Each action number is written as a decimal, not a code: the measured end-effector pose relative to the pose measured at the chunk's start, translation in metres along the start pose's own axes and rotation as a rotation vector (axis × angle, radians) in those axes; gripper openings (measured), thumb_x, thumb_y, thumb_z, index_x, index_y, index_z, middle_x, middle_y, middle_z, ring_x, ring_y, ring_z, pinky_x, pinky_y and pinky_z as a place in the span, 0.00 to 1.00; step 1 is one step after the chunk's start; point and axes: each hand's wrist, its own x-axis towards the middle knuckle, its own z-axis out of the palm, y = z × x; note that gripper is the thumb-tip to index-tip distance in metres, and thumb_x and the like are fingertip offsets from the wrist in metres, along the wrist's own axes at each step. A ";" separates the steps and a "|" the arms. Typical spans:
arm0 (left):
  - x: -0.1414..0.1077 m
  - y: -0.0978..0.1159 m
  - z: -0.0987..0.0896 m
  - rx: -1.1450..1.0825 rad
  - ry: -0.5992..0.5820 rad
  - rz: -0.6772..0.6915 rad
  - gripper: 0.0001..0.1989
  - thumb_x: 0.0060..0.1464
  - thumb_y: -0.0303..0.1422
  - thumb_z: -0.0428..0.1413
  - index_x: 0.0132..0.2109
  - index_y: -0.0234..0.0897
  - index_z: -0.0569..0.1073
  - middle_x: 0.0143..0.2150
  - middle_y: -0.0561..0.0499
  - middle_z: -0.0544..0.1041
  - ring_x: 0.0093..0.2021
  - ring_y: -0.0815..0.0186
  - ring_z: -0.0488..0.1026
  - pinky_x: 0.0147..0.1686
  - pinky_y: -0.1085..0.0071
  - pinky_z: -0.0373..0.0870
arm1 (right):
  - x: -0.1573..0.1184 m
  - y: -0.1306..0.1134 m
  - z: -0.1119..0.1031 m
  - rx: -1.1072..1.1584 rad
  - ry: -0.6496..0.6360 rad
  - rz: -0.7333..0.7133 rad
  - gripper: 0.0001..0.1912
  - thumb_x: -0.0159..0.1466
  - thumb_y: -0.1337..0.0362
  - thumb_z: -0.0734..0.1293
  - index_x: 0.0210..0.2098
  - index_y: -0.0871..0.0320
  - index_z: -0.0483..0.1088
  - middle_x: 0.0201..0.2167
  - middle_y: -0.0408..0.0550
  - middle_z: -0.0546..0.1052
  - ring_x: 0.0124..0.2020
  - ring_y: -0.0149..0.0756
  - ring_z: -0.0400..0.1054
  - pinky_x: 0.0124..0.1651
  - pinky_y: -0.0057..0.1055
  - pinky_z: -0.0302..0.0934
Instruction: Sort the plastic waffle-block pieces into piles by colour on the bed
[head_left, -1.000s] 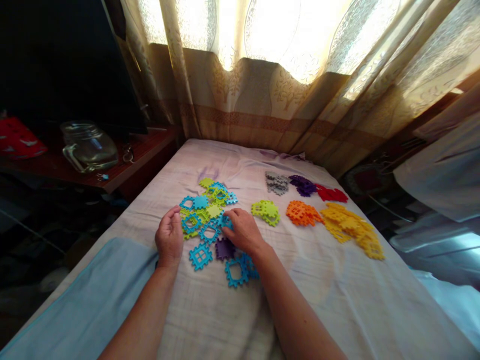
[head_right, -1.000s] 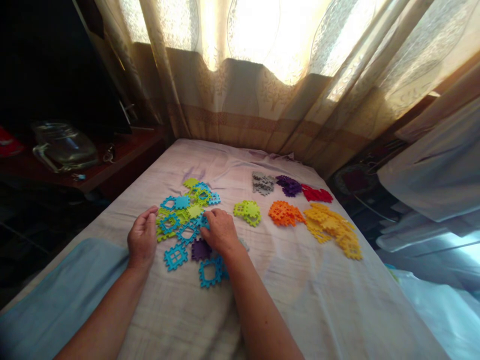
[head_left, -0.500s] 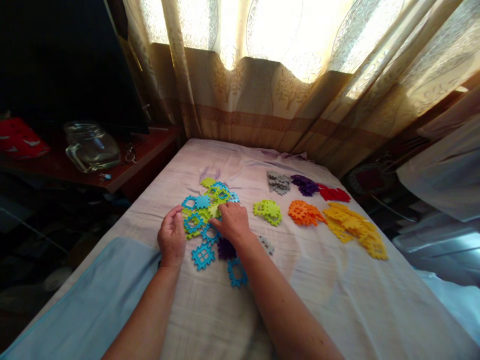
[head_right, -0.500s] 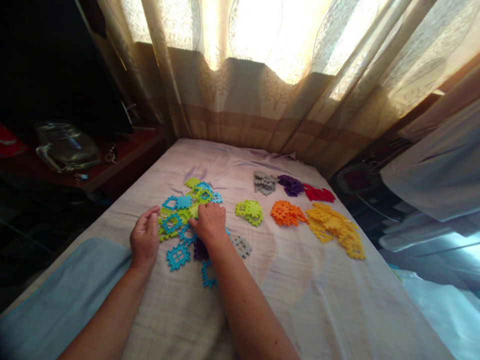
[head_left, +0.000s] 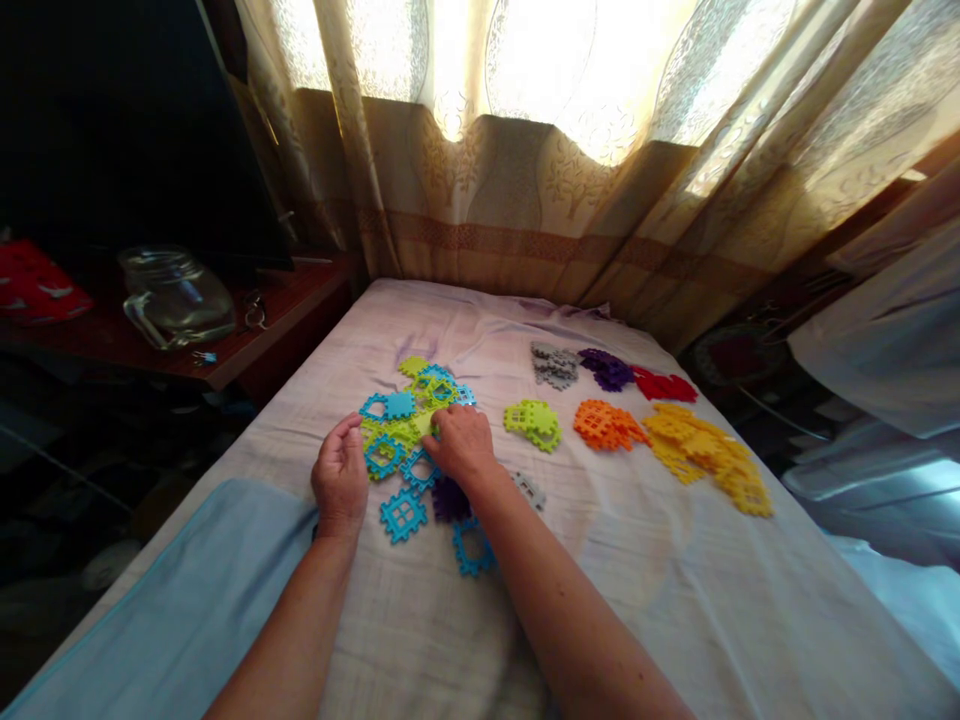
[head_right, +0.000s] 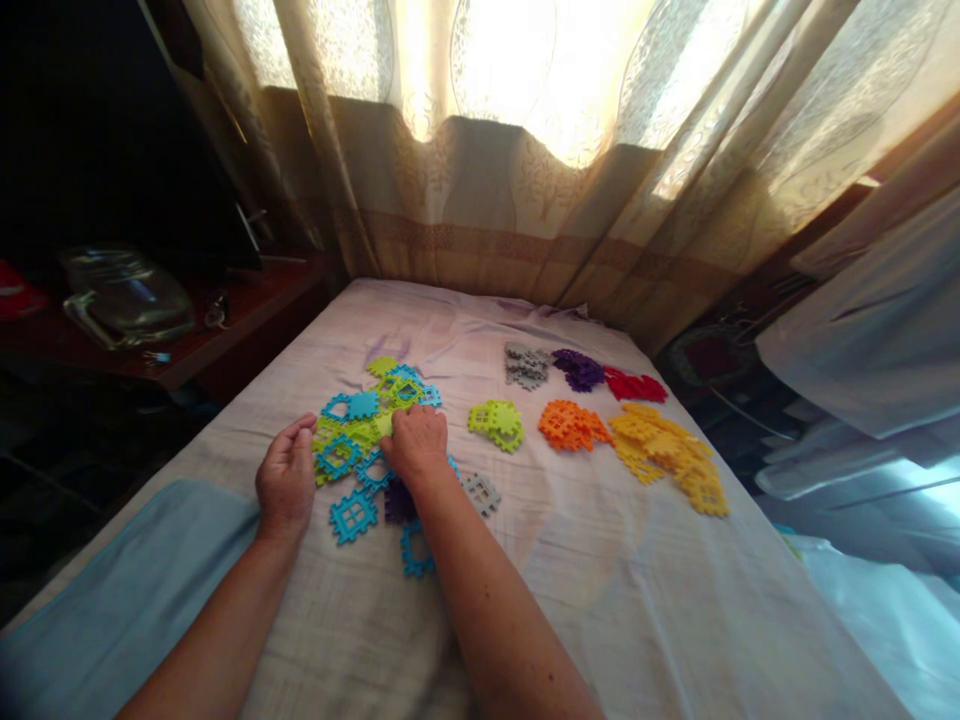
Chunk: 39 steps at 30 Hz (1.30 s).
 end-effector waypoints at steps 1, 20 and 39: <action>0.000 0.000 0.000 0.001 -0.001 0.000 0.17 0.59 0.43 0.51 0.47 0.38 0.76 0.50 0.45 0.79 0.52 0.60 0.75 0.55 0.62 0.69 | 0.000 0.000 0.001 0.006 0.010 0.006 0.16 0.64 0.57 0.62 0.46 0.57 0.74 0.47 0.56 0.77 0.49 0.46 0.68 0.48 0.38 0.58; 0.001 -0.001 0.000 0.004 0.002 0.012 0.18 0.58 0.43 0.51 0.47 0.37 0.76 0.49 0.45 0.80 0.51 0.61 0.76 0.53 0.63 0.69 | -0.006 0.035 -0.009 0.102 0.174 0.292 0.19 0.71 0.59 0.54 0.44 0.53 0.76 0.45 0.51 0.78 0.45 0.39 0.71 0.44 0.31 0.60; -0.020 0.008 0.000 0.590 -0.272 0.639 0.13 0.62 0.37 0.48 0.42 0.40 0.77 0.42 0.46 0.82 0.42 0.58 0.78 0.61 0.50 0.57 | 0.001 0.095 -0.019 0.082 0.225 0.410 0.18 0.68 0.62 0.59 0.52 0.54 0.74 0.50 0.52 0.77 0.51 0.41 0.70 0.50 0.34 0.62</action>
